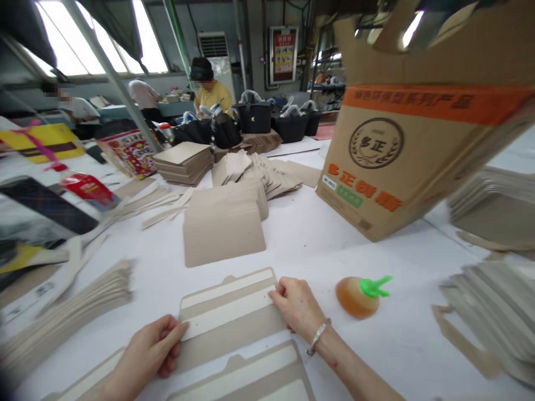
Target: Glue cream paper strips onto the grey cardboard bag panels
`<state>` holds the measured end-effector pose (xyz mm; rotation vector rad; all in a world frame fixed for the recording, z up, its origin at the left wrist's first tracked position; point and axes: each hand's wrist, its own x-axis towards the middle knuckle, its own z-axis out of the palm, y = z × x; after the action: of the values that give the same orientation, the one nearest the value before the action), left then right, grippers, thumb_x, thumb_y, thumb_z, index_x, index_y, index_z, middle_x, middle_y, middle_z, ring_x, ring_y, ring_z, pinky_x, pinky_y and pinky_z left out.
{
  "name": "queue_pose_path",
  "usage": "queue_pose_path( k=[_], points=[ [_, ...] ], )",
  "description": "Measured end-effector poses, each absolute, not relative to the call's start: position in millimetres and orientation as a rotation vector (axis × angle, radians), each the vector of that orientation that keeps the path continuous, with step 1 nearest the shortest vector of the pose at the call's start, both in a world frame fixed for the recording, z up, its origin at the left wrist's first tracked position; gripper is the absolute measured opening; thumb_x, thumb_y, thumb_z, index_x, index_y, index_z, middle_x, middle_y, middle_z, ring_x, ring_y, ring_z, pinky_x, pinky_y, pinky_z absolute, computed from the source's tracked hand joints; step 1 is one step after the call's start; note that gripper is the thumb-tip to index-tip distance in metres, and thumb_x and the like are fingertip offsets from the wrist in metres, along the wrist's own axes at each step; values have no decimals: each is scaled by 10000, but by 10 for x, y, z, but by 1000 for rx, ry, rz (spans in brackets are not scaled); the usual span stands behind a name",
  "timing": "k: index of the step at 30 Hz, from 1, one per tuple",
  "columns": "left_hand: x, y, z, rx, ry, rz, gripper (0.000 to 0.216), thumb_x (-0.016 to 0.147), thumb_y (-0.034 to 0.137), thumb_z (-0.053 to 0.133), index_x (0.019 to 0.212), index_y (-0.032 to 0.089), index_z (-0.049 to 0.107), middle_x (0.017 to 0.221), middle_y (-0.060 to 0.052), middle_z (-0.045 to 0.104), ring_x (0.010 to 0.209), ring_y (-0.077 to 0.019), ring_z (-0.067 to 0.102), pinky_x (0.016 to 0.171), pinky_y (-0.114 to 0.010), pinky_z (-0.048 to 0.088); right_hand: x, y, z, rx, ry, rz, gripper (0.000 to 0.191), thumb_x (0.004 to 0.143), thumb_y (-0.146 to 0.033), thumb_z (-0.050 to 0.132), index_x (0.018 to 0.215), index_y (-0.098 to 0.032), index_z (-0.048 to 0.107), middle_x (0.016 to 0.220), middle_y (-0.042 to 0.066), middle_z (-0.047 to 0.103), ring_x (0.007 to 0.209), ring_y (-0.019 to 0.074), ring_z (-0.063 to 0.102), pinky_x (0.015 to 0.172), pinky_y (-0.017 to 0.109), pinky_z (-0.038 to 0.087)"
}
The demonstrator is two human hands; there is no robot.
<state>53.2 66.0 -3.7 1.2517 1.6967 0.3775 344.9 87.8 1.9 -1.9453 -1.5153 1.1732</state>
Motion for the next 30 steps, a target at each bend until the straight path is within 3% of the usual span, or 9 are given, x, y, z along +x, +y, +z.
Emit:
queue_pose_path(
  k=[5,10,19,30],
  points=[
    [583,671,3,1227,1747,421,245,774,434,424,673,212,442,486,60,529,371,-108,520,340,-208,405,3478,895,-64,-1924,-1586,1187,285,848,-335,438,591,-214,416,392,-66,452,272,104,483,264,161,269],
    [608,662,55,1216,1769,438,195,809,347,430,676,207,454,478,63,525,358,-103,517,320,-192,392,3499,896,-132,-1931,-1635,1178,319,851,-403,410,585,-227,403,348,-61,452,277,123,488,294,183,296],
    [594,657,37,1211,1756,466,196,830,333,430,677,211,449,473,69,514,352,-105,516,304,-187,382,3492,907,-101,-2010,-1728,1126,352,848,-454,385,577,-230,419,315,-35,497,283,131,495,349,199,345],
    [620,665,67,1210,1768,443,194,844,311,408,678,214,433,474,69,508,348,-106,510,302,-188,372,3488,894,-109,-2003,-1714,1143,349,853,-450,368,582,-232,399,319,-32,497,283,132,496,332,192,321]
  ],
)
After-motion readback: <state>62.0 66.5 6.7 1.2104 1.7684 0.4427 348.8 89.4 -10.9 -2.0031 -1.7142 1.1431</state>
